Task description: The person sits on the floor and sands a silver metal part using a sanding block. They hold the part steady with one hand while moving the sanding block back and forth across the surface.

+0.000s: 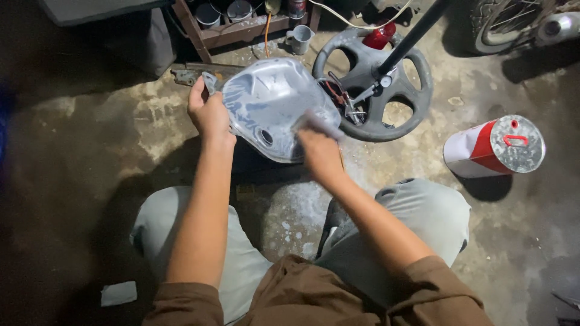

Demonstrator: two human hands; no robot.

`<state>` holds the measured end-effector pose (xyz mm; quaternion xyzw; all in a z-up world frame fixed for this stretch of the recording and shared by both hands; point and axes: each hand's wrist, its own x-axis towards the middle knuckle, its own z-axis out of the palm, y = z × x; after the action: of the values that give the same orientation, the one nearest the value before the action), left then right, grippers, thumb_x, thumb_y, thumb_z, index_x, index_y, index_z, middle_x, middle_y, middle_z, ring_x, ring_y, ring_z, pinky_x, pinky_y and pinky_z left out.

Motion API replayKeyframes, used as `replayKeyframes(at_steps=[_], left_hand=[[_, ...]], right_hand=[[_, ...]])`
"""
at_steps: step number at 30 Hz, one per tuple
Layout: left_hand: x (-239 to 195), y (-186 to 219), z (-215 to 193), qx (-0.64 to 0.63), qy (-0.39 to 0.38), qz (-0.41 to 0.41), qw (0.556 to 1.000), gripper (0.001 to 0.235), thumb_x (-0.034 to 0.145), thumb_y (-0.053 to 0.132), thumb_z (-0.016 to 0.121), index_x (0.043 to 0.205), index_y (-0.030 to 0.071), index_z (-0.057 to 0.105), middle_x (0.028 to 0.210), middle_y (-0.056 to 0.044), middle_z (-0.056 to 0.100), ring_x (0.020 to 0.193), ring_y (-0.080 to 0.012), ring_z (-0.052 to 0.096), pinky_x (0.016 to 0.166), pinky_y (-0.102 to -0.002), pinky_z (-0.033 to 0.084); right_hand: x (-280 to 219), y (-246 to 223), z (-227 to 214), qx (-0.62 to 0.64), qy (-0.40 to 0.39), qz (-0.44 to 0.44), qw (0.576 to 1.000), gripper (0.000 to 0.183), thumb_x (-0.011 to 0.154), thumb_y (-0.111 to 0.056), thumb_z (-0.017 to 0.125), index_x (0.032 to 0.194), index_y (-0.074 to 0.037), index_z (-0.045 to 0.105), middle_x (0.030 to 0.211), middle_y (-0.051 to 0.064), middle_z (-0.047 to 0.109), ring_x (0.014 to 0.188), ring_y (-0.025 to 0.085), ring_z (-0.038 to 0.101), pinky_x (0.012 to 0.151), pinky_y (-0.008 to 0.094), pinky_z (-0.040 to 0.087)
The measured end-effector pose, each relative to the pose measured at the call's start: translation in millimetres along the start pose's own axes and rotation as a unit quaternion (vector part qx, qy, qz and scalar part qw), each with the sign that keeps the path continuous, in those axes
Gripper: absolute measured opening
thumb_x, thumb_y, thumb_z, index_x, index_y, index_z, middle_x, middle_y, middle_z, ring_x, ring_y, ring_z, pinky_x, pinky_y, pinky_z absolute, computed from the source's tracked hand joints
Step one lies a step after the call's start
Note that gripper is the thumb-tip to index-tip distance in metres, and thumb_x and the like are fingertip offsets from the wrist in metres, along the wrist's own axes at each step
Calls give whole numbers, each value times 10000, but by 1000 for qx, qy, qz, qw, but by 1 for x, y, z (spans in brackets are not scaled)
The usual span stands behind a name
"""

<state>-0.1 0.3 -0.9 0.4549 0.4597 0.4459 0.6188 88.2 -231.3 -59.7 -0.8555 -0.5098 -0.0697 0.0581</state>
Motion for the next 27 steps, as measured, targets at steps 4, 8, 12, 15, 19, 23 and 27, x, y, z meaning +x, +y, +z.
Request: replayKeyframes(at_steps=[4,8,12,15,19,23,27], left_hand=[[-15,12,2,30,-24,0,999,535,899,-6,622,1420,113,585,1437,-221,576,1383,-315,523,1142,-418,443],[-23,10,7,32,-7,24,999,567,873,-31,634,1420,107,578,1406,-233,576,1368,-349,525,1130,-453,439],[-25,18,8,51,-25,-4,998,610,872,-30,638,1452,131,538,1438,-209,540,1397,-344,493,1152,-459,406],[-36,26,14,23,-32,12,999,581,887,-45,619,1446,89,536,1475,-253,497,1429,-374,444,1184,-477,359],[-32,14,9,18,0,-13,1000,589,910,-29,614,1464,156,535,1517,-192,471,1453,-324,422,1202,-465,327],[-34,28,10,13,-4,-22,1000,581,892,-54,592,1442,126,543,1473,-236,495,1436,-373,434,1181,-481,357],[-23,25,3,28,-7,-42,999,593,889,-58,598,1448,132,549,1456,-210,517,1426,-358,449,1165,-478,379]], right_hand=[[-6,-11,-25,-21,24,-45,999,347,907,-81,536,1211,-195,660,980,0,730,812,233,737,606,360,577],[-1,13,11,-100,68,43,992,304,884,-99,587,1166,-176,669,895,15,712,739,228,722,567,392,563],[-12,-32,-27,-37,38,-3,999,378,892,-97,518,1237,-195,635,979,-8,722,782,226,733,599,368,561],[-4,10,15,-92,74,44,992,310,905,-107,571,1197,-162,659,904,34,722,775,230,723,585,376,557],[1,11,6,0,-6,108,994,548,856,-95,603,1403,-88,594,1339,109,683,1019,331,717,709,472,582],[2,1,26,-73,89,14,993,268,914,-116,570,1144,-213,666,847,-6,711,714,223,728,592,417,539],[25,135,88,11,-95,271,958,429,809,-91,743,1219,-214,730,965,88,772,930,314,767,742,477,596]])
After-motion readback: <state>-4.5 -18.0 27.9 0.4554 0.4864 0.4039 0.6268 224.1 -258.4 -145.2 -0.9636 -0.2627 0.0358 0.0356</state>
